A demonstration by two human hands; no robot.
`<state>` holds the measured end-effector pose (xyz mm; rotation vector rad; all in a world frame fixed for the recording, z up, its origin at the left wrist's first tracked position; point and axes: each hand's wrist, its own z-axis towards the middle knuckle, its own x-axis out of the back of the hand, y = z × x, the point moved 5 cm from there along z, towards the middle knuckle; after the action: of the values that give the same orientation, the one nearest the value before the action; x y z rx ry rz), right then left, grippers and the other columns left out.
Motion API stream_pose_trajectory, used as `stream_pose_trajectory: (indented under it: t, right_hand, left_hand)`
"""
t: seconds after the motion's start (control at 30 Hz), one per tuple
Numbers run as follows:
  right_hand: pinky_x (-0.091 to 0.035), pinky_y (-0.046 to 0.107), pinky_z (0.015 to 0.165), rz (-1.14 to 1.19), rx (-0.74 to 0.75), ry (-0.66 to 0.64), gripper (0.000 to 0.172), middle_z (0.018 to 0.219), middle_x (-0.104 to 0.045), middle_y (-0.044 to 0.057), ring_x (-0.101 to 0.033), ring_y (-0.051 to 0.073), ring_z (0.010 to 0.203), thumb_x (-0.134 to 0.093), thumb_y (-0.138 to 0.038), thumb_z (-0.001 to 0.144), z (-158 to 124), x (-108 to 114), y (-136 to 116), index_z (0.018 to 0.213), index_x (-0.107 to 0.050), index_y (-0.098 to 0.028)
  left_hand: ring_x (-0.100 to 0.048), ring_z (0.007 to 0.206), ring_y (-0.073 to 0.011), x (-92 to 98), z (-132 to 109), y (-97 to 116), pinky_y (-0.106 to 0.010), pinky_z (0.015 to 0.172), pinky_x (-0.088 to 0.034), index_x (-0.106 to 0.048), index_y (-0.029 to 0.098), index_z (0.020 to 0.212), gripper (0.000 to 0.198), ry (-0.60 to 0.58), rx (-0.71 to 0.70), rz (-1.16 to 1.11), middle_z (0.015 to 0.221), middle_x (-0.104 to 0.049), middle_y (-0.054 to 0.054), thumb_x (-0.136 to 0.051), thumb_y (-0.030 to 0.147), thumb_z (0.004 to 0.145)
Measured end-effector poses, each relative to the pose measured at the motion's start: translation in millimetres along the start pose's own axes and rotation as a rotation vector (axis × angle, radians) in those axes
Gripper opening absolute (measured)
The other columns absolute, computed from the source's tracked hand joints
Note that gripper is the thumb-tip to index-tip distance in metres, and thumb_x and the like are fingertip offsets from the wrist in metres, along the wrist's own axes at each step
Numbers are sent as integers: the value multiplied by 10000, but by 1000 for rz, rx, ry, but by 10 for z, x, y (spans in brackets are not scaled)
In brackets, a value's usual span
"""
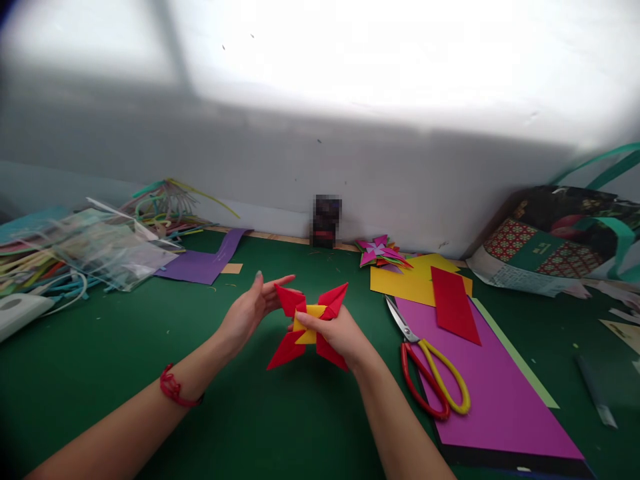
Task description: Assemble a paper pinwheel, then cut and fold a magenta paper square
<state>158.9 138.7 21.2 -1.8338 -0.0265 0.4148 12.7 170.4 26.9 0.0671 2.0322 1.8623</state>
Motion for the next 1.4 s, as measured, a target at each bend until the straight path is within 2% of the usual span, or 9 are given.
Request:
stream_pose_trajectory:
  t: [0.1,0.2,0.33,0.5,0.7,1.0,1.17,1.27,1.4]
  right_hand:
    - [-521,394,776,35,-3,32,350,873,-687,117,-651,275,875,-728,-351,647,9,2,-11,872,-591,-121]
    - [-523,405,769,40,8,82,360,848,-687,113,-654,283,862,-744,-360,621,28,14,2,838,-576,-126]
    - [-510,429,771,-12,82,72,306,848,-690,97,-656,287,851,-729,-341,646,49,11,26,774,-522,-154]
    - [-502,412,751,-175,111,101,283,842,-696,99,-655,292,847,-707,-368,664,54,38,53,738,-533,-157]
    - [-504,379,714,-243,118,122,285,820,-703,95,-660,286,824,-694,-402,665,37,31,29,719,-561,-155]
    - [-512,391,725,-118,87,111,312,811,-699,85,-661,285,826,-734,-382,621,26,2,12,711,-532,-161]
    - [-512,410,767,-17,36,29,355,854,-694,110,-655,284,855,-748,-375,606,-1,-66,-8,792,-569,-132]
    - [-515,402,770,13,0,-22,343,879,-692,119,-655,277,860,-740,-346,629,-19,-95,-15,839,-582,-126]
    - [-520,389,759,15,-18,-22,327,863,-695,112,-657,271,856,-738,-342,634,-28,-76,-15,840,-594,-132]
  left_hand:
    - [-606,953,-220,56,20,-30,-357,883,-431,-612,139,1075,608,64,-3,-7,998,-667,-111,-281,594,847]
    - [-624,888,-211,92,26,-8,-341,847,-450,-640,136,946,465,139,-55,59,936,-679,-102,-452,539,809]
    - [-623,782,-180,114,1,59,-295,771,-467,-635,145,790,313,237,-106,189,785,-677,-53,-630,448,710]
    - [-604,693,-156,148,-31,86,-262,694,-463,-631,146,697,287,318,-100,263,684,-659,-34,-643,433,695]
    - [-613,693,-167,153,-51,80,-277,698,-474,-653,145,716,284,350,-82,257,697,-673,-50,-637,428,697]
    - [-604,711,-175,124,-72,119,-294,721,-469,-633,160,693,276,318,-89,263,688,-654,-32,-632,436,702]
    - [-587,725,-160,125,-73,141,-297,757,-456,-594,171,669,263,239,-103,211,691,-627,-11,-614,427,726]
    - [-588,711,-151,126,-74,155,-311,785,-451,-552,171,629,272,174,-65,133,680,-614,-1,-602,413,742]
    - [-612,733,-178,106,-61,133,-337,769,-464,-537,165,637,298,84,54,119,713,-642,-34,-591,438,745]
